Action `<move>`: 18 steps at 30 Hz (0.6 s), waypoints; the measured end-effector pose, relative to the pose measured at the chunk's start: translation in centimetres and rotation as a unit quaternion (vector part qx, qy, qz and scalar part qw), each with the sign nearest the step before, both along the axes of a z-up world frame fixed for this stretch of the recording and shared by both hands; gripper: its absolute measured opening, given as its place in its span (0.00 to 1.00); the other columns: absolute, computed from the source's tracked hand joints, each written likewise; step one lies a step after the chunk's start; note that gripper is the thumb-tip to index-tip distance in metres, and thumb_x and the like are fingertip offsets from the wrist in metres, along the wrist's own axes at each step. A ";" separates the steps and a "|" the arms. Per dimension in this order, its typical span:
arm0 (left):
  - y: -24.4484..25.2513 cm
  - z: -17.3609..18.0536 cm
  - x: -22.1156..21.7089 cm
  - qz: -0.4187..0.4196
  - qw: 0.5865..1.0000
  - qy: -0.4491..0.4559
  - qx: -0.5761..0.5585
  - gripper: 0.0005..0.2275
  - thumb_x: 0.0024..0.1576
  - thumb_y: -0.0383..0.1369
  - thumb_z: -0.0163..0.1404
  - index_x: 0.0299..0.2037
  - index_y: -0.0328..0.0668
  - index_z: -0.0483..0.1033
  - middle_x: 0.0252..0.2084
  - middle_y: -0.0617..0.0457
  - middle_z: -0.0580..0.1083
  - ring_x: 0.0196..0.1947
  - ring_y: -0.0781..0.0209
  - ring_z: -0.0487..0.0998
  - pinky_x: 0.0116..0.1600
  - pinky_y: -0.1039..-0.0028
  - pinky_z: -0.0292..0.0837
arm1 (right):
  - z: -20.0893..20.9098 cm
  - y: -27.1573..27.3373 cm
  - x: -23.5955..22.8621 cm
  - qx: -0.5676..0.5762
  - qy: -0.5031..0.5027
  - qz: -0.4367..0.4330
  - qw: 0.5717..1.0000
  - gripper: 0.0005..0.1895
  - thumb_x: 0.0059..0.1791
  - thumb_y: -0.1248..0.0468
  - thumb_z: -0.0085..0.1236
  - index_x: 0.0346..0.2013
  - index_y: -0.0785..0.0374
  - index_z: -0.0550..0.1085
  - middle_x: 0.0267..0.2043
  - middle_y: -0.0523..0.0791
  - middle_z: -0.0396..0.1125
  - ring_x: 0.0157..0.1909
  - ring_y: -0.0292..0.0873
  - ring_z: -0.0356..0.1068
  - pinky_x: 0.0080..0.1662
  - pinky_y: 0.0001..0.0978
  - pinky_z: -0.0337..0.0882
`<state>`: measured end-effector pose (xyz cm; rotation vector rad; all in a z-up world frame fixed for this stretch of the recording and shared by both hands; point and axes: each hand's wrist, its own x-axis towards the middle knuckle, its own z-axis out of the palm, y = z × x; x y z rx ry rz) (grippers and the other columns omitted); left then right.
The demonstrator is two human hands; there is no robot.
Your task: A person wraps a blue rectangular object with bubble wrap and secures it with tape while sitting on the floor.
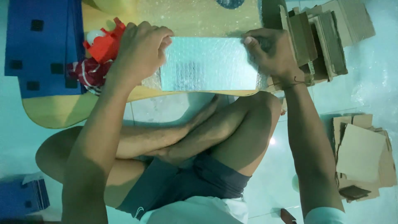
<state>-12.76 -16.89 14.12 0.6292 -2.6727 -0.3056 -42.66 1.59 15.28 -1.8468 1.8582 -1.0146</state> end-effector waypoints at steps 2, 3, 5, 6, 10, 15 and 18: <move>0.2 -0.4 0.2 -0.010 1.000 0.016 0.010 0.09 0.57 0.23 0.55 0.45 0.36 0.83 0.37 0.51 0.81 0.36 0.48 0.75 0.48 0.58 0.65 | -0.7 0.3 -0.7 0.000 0.009 0.025 1.000 0.15 0.59 0.66 0.57 0.47 0.81 0.79 0.35 0.53 0.72 0.31 0.44 0.65 0.36 0.33 0.67; 0.1 -0.5 0.2 -0.020 0.999 0.036 0.014 0.09 0.57 0.22 0.55 0.45 0.35 0.84 0.36 0.50 0.81 0.37 0.50 0.75 0.49 0.59 0.64 | -0.9 0.3 -1.1 -0.005 0.022 0.049 0.999 0.17 0.60 0.65 0.57 0.49 0.82 0.79 0.33 0.53 0.71 0.29 0.44 0.64 0.33 0.33 0.65; -0.1 -0.7 0.5 -0.022 0.999 0.033 -0.001 0.08 0.58 0.23 0.56 0.45 0.37 0.84 0.37 0.49 0.78 0.39 0.48 0.74 0.49 0.59 0.64 | -0.4 0.2 -0.9 -0.005 0.021 0.058 0.998 0.15 0.59 0.67 0.58 0.49 0.82 0.79 0.36 0.55 0.72 0.31 0.45 0.65 0.36 0.34 0.66; -0.1 -0.7 0.6 -0.024 0.999 0.032 -0.018 0.07 0.58 0.24 0.56 0.44 0.39 0.83 0.38 0.47 0.75 0.40 0.47 0.73 0.50 0.59 0.64 | -0.1 0.1 -0.8 -0.006 0.021 0.068 0.997 0.13 0.59 0.69 0.59 0.49 0.82 0.78 0.39 0.56 0.72 0.33 0.46 0.66 0.38 0.35 0.66; 0.1 -0.6 0.5 -0.014 1.000 0.006 -0.012 0.07 0.58 0.25 0.57 0.44 0.38 0.84 0.38 0.47 0.73 0.40 0.49 0.71 0.51 0.60 0.62 | -0.3 -0.1 -0.9 -0.024 0.063 0.096 0.993 0.17 0.59 0.63 0.56 0.48 0.79 0.80 0.50 0.56 0.66 0.44 0.52 0.66 0.46 0.41 0.66; 0.1 -1.6 0.8 0.011 0.998 0.015 -0.063 0.07 0.60 0.30 0.60 0.43 0.33 0.83 0.40 0.44 0.75 0.41 0.48 0.71 0.52 0.59 0.67 | -1.1 0.4 -1.3 -0.068 0.187 0.096 0.975 0.10 0.53 0.70 0.67 0.47 0.74 0.82 0.45 0.57 0.73 0.40 0.55 0.71 0.42 0.42 0.71; 0.2 -1.6 1.2 0.031 0.995 0.012 -0.098 0.08 0.59 0.31 0.63 0.42 0.33 0.81 0.39 0.45 0.72 0.40 0.49 0.71 0.52 0.61 0.67 | -0.5 0.7 -0.5 -0.053 0.207 0.092 0.973 0.15 0.51 0.73 0.66 0.53 0.74 0.80 0.50 0.57 0.73 0.45 0.56 0.72 0.45 0.43 0.73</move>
